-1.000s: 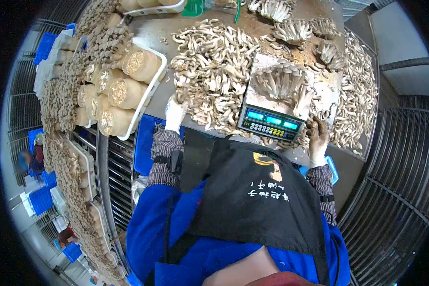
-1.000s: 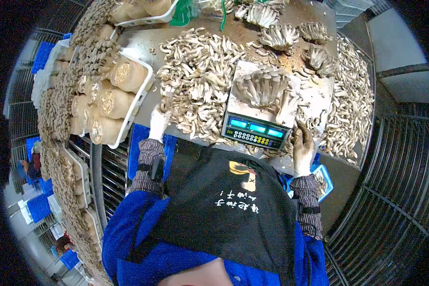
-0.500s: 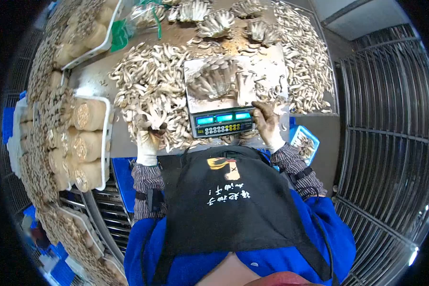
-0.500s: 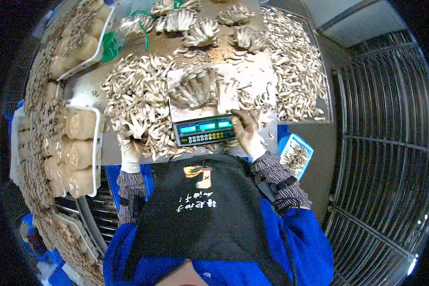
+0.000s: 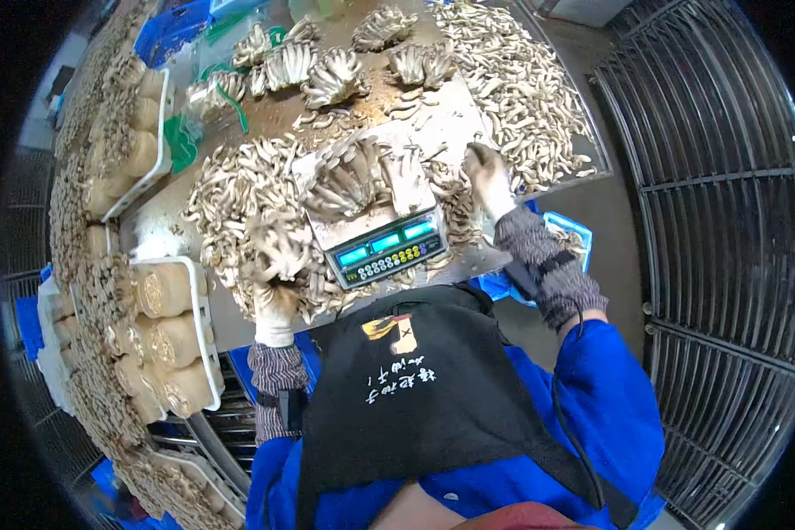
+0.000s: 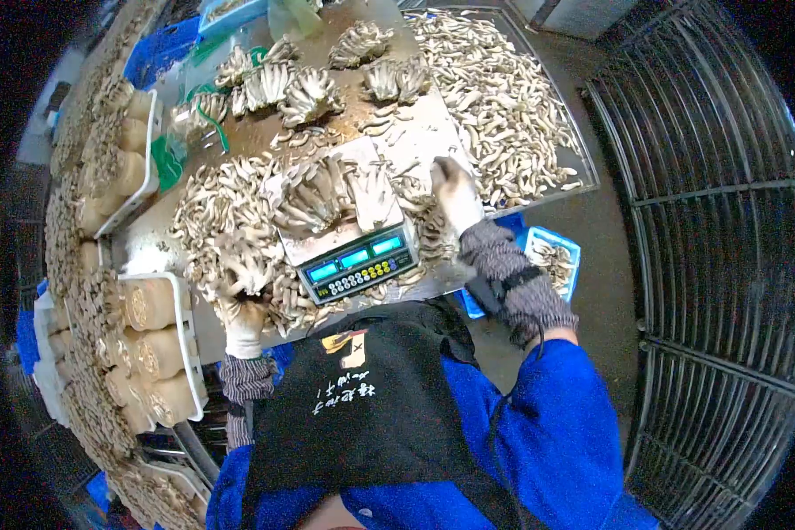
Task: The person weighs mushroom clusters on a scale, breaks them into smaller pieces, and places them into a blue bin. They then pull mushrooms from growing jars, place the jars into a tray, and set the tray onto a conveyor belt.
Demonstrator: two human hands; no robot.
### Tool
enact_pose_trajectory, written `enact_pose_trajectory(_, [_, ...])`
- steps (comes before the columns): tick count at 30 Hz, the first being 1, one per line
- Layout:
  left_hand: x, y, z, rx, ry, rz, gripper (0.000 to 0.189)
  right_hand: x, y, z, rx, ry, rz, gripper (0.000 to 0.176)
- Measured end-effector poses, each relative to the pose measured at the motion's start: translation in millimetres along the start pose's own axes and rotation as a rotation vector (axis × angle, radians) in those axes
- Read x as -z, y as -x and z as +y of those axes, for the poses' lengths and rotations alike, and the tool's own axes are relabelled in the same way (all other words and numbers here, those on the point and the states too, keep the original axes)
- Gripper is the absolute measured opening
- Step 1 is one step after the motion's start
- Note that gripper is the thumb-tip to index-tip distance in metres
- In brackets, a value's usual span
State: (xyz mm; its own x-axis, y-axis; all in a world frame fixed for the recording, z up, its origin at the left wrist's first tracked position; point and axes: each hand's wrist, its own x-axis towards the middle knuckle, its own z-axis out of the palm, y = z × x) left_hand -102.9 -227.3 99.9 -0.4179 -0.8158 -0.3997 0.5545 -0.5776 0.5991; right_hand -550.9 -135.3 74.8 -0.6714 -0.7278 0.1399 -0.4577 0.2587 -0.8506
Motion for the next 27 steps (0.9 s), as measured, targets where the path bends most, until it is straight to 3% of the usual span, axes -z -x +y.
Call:
enact_pose_trajectory(1, [17, -5, 4, -0.036, -0.094, 0.047, 0.054, 10, -15, 11, -0.149, 0.118, -0.032, 0.034])
enact_pose_trajectory(2, [26, -5, 8, -0.077, -0.189, 0.097, 0.051, 11, -29, 41, -0.063, 0.292, 0.023, 0.044])
enact_pose_trajectory(3, [28, 1, 14, -0.129, -0.283, 0.13, 0.045, 11, -42, 65, -0.145, 0.42, 0.003, 0.053])
enact_pose_trajectory(4, [25, 7, 20, -0.278, -0.593, 0.142, 0.048, 12, -53, 70, -0.223, 0.492, -0.065, 0.06])
enact_pose_trajectory(6, [50, 5, 35, -0.238, -0.739, 0.291, 0.041, 10, -77, 85, -0.306, 0.613, -0.272, 0.062])
enact_pose_trajectory(7, [70, 0, 39, -0.252, -0.741, 0.304, 0.041, 4, -84, 100, -0.289, 0.612, -0.308, 0.058])
enact_pose_trajectory(9, [103, -8, 44, -0.523, -1.276, 0.469, 0.045, -6, -95, 114, -0.291, 0.636, -0.346, 0.048])
enact_pose_trajectory(12, [102, -9, 50, -0.498, -1.423, 0.609, 0.048, -6, -98, 102, -0.261, 0.707, -0.357, 0.043])
enact_pose_trajectory(17, [115, -7, 42, -0.527, -1.39, 0.59, 0.053, 7, -86, 77, -0.096, 0.467, -0.241, 0.038])
enact_pose_trajectory(19, [108, -6, 28, -0.587, -1.82, 0.94, 0.06, 9, -77, 56, -0.103, 0.401, -0.25, 0.037])
enact_pose_trajectory(20, [101, -8, 21, -0.579, -1.819, 0.932, 0.06, 8, -71, 50, -0.102, 0.436, -0.244, 0.039])
enact_pose_trajectory(22, [47, -6, 14, -0.71, -1.721, 0.726, 0.065, 5, -60, 48, -0.063, 0.545, -0.187, 0.047])
enact_pose_trajectory(23, [16, -7, 9, -0.721, -1.454, 0.61, 0.064, 3, -60, 58, -0.083, 0.584, -0.157, 0.05])
enact_pose_trajectory(26, [14, -17, 0, -0.665, -1.623, 0.532, 0.06, -1, -67, 75, -0.183, 0.606, -0.124, 0.06])
enact_pose_trajectory(27, [2, -17, -4, -0.626, -1.454, 0.498, 0.057, 0, -67, 65, -0.286, 0.613, -0.198, 0.061])
